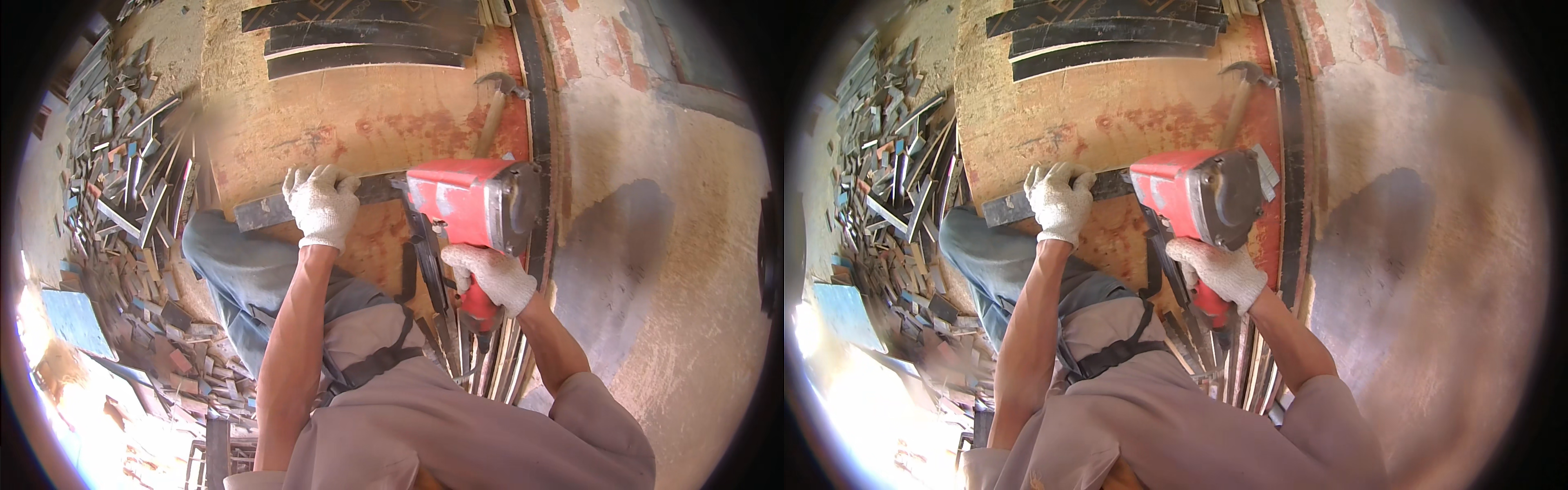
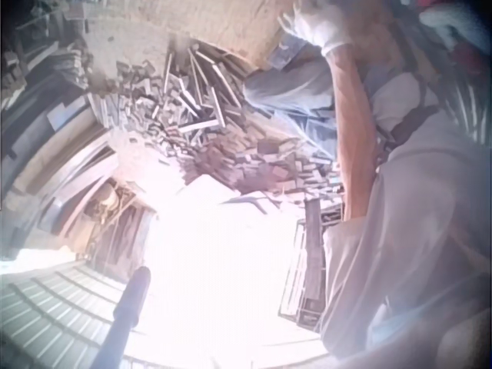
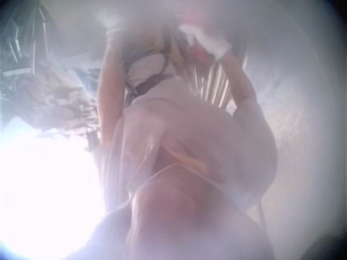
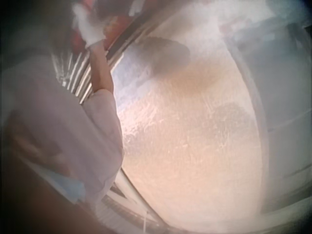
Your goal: The person is assembling a wooden structure by placing wooden strips onto a board and securing them with a nail gun. The person repeatedly positions each strip and fastens it in place.
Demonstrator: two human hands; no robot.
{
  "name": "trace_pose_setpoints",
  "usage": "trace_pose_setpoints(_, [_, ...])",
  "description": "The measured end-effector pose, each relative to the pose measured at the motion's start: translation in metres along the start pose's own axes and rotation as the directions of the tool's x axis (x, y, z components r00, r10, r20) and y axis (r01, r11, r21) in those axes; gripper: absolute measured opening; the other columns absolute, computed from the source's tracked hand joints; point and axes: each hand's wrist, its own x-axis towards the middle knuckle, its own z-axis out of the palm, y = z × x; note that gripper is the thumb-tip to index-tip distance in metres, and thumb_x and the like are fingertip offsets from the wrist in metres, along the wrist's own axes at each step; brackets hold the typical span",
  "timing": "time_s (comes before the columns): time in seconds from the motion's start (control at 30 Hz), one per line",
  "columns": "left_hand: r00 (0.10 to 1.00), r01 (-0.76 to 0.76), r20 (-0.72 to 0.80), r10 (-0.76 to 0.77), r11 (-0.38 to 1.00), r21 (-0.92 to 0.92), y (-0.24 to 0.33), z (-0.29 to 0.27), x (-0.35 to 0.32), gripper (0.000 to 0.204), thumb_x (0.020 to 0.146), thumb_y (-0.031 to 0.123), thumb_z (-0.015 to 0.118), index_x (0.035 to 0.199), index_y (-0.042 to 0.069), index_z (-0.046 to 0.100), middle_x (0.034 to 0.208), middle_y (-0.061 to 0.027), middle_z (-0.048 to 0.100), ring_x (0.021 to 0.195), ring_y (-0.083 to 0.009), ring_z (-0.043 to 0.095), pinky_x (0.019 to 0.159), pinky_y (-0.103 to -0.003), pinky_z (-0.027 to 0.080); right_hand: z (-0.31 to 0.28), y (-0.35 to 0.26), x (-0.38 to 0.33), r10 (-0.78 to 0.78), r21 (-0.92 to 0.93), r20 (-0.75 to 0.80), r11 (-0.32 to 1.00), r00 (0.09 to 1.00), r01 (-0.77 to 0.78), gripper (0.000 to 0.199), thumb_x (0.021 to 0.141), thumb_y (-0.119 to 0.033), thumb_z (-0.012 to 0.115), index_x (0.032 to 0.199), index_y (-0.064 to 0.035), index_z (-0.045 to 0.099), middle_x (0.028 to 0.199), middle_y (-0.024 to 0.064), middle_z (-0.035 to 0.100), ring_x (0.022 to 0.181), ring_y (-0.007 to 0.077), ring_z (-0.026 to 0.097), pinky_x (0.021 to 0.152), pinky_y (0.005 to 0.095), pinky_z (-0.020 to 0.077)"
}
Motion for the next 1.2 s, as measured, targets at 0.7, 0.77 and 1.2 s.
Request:
trace_pose_setpoints(0.7, [0.86, 0.51, -0.1, -0.501, 0.827, 0.236, -0.078, -0.092, -0.002, 0.066, 0.102, 0.053, 0.052, 0.09, -0.006, 0.078, 0.094, -0.0291, 0.074, 0.103, -0.0463, 0.067, 0.099, -0.053, 0.046, 0.0, 0.03, 0.003, -0.094, 0.154, -0.048, 0.983, 0.994, 0.101, 0.029, 0.098, -0.016, 0.067, 0.071, -0.0065, 0.06, 0.059, 0.0046, 0.056, 0.053, 0.0168, 0.054, 0.056, 0.0331, 0.0442])
trace_pose_setpoints(0.77, [0.832, 0.536, -0.096, -0.546, 0.836, -0.116, -0.071, -0.088, 0.0, 0.064, 0.101, 0.052, 0.054, 0.09, -0.007, 0.076, 0.085, -0.0313, 0.072, 0.088, -0.0471, 0.07, 0.087, -0.053, 0.051, -0.002, 0.026, -0.007, -0.078, 0.176, -0.076, 0.98, 0.994, 0.09, 0.03, 0.098, -0.015, 0.066, 0.07, -0.0066, 0.058, 0.06, 0.0048, 0.056, 0.054, 0.0173, 0.054, 0.057, 0.0334, 0.0451])
trace_pose_setpoints(1.2, [0.474, 0.78, 0.667, -0.575, -0.078, -0.621, -0.034, -0.029, -0.029, 0.034, 0.106, 0.024, 0.063, 0.126, -0.003, 0.064, 0.114, -0.0159, 0.07, 0.092, -0.0265, 0.072, 0.069, -0.038, 0.069, 0.018, 0.042, -0.011, -0.031, 0.073, -0.08, 0.997, 0.996, 0.036, 0.028, 0.1, -0.021, 0.067, 0.076, -0.0067, 0.066, 0.064, 0.0031, 0.061, 0.056, 0.0133, 0.055, 0.058, 0.0309, 0.0431])
